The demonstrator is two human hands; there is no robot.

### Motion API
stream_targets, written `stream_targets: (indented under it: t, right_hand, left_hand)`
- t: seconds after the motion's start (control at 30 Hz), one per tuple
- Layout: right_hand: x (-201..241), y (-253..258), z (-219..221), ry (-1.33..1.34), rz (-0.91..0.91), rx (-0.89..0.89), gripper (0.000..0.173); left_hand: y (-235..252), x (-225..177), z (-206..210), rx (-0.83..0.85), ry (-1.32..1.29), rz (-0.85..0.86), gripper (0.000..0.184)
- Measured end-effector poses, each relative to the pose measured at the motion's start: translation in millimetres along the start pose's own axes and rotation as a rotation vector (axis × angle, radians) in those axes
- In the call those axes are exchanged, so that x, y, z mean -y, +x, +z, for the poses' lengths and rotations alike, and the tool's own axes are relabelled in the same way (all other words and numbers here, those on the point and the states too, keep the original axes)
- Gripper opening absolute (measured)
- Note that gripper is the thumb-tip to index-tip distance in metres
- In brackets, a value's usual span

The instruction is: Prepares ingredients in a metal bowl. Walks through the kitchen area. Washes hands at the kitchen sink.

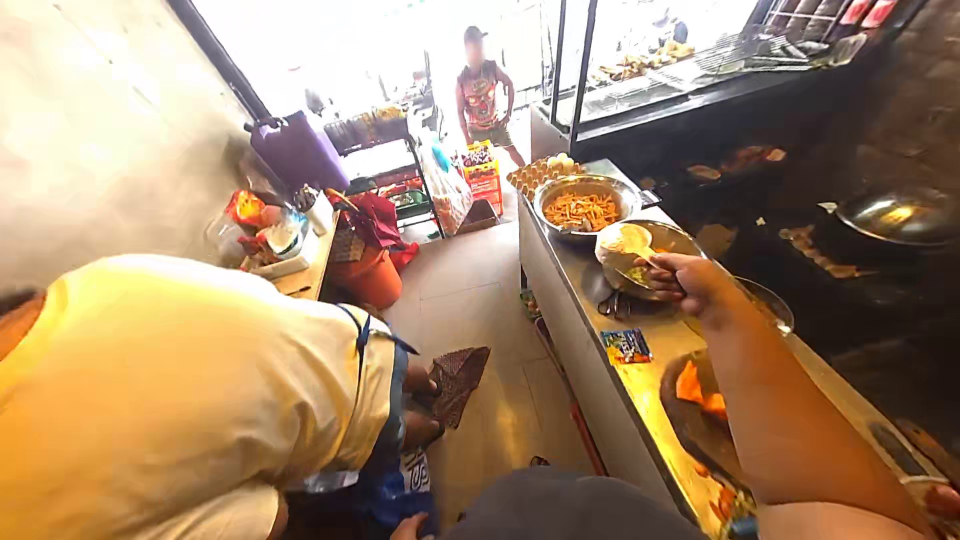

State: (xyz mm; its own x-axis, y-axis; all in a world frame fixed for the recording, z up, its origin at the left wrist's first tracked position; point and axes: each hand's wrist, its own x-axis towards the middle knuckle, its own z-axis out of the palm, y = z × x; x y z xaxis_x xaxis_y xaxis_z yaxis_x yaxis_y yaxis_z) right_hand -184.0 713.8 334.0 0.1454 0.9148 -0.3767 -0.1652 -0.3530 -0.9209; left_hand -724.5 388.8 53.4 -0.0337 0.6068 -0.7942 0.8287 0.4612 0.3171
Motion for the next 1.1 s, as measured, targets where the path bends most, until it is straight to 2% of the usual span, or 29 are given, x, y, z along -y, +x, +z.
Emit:
stream_targets:
  t: [0.07, 0.13, 0.2, 0.27, 0.33, 0.4, 0.5, 0.6, 0.83, 1.0, 1.1]
  right_hand:
    - [20.8, 52.2, 9.8, -0.027, -0.028, -0.043, 0.037]
    - [40.4, 101.7, 23.1, -0.098, -0.049, -0.141, 0.036]
    - [53.1, 150.8, 36.5, -0.316, -0.101, -0.239, 0.035]
    - [57.7, 206.0, 42.9, -0.558, -0.122, -0.292, 0.041]
    - [62.2, 251.1, 51.6, -0.798, -0.137, -0.361, 0.046]
    - [55.7, 280.8, 61.2, -1.018, -0.073, -0.407, 0.045]
    - [56.6, 314.9, 79.2, -1.282, 0.05, -0.391, 0.036]
    - [46.2, 345.5, 84.9, -1.501, 0.091, -0.308, 0.035]
    - [47.1, 387.9, 76.7, -1.674, 0.097, -0.312, 0.032]
    - [57.5, 389.3, 73.3, -1.742, 0.17, -0.291, 0.032]
    - [65.4, 376.9, 72.8, -1.598, 0.162, -0.383, 0.033]
  left_hand:
    - [48.3, -26.6, -41.5, -0.066, 0.061, 0.12, 0.056]
    - [86.3, -82.9, -92.3, -0.046, 0.139, 0.099, 0.056]
    - [118.5, -139.5, -136.1, -0.035, 0.186, 0.147, 0.054]
    - [157.0, -190.0, -173.3, 0.0, 0.193, 0.217, 0.054]
    - [206.3, -231.5, -202.2, 0.042, 0.22, 0.292, 0.054]
    - [250.6, -262.2, -223.5, 0.099, 0.292, 0.334, 0.054]
    - [310.5, -306.8, -270.4, 0.148, 0.389, 0.356, 0.054]
    - [354.8, -330.2, -303.6, 0.21, 0.424, 0.371, 0.054]
    - [425.9, -361.6, -371.1, 0.322, 0.589, 0.364, 0.052]
    - [450.7, -403.4, -383.0, 0.388, 0.718, 0.416, 0.053]
    - [454.2, -432.9, -372.2, 0.441, 0.78, 0.485, 0.053]
